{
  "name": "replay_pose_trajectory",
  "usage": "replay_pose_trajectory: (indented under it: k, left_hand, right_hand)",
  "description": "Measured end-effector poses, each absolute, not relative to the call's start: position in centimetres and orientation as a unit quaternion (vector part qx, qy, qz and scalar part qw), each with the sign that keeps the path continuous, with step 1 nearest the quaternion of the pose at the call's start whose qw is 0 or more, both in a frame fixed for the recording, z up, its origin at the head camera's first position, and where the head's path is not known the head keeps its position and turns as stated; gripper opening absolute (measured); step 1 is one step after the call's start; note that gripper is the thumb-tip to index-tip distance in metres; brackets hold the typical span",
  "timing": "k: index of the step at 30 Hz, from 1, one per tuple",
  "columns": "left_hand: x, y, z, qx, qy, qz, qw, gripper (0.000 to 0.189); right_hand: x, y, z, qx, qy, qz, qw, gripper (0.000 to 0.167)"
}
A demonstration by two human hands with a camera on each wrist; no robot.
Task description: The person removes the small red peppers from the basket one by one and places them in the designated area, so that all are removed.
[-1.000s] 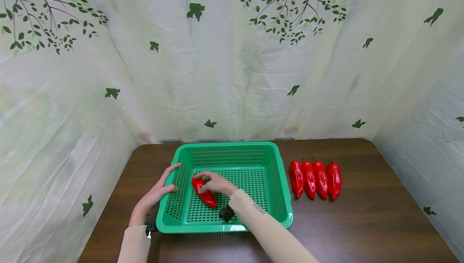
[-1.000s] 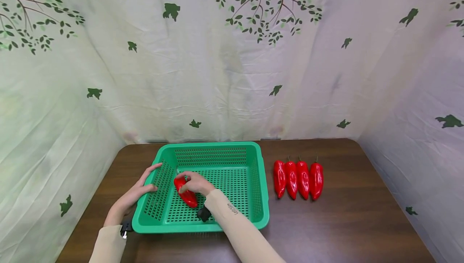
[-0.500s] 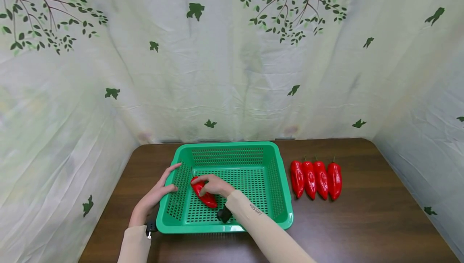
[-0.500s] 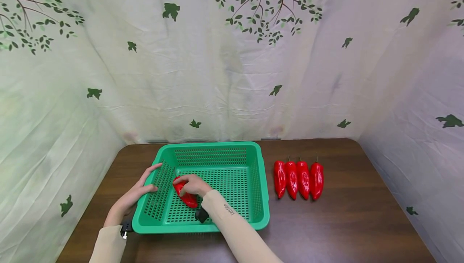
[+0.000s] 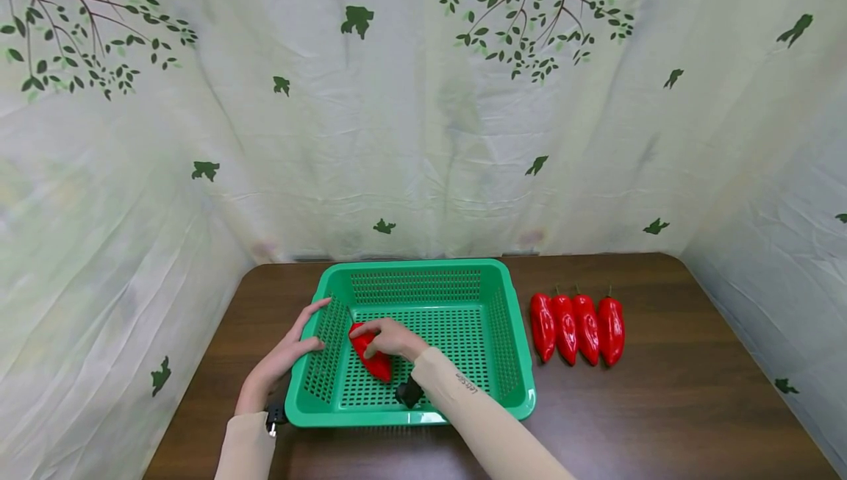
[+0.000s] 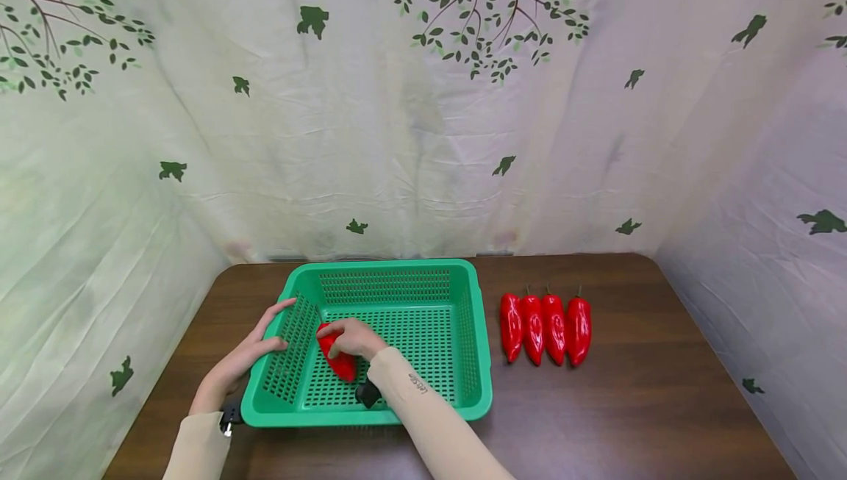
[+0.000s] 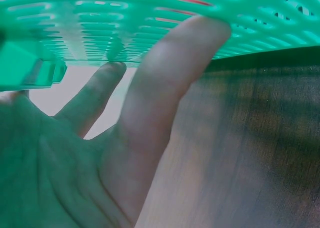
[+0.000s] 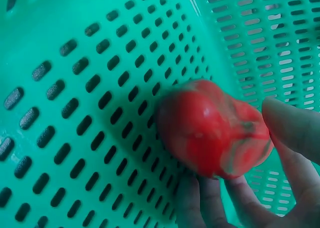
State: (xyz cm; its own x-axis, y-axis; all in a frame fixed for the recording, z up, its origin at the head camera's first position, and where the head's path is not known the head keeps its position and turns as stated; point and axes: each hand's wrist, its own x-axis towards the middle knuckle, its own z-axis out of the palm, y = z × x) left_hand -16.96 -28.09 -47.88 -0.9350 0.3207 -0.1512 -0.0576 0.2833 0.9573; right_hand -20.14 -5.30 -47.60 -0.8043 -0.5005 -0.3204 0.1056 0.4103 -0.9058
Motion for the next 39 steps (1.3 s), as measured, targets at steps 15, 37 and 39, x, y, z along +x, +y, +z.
replay_pose_trajectory:
  k: [15,37,39]
  left_hand:
    - [-17.1,-28.1,-48.0,0.079,0.791,0.586,0.158,0.072]
    - [-17.1,-28.1,-48.0,0.082,0.792,0.585,0.157,0.071]
    - [-17.2,-28.1,-47.9,0.081,0.792,0.584,0.157,0.071]
  right_hand:
    - [-20.3,-5.0,-47.5,-0.109,0.756,-0.583,0.276,0.035]
    - [-20.9,-3.8,-45.5,-0.094,0.708,-0.648,0.264,0.027]
    - [-20.9,-3.8,-45.2,-0.092,0.705,-0.652,0.265,0.027]
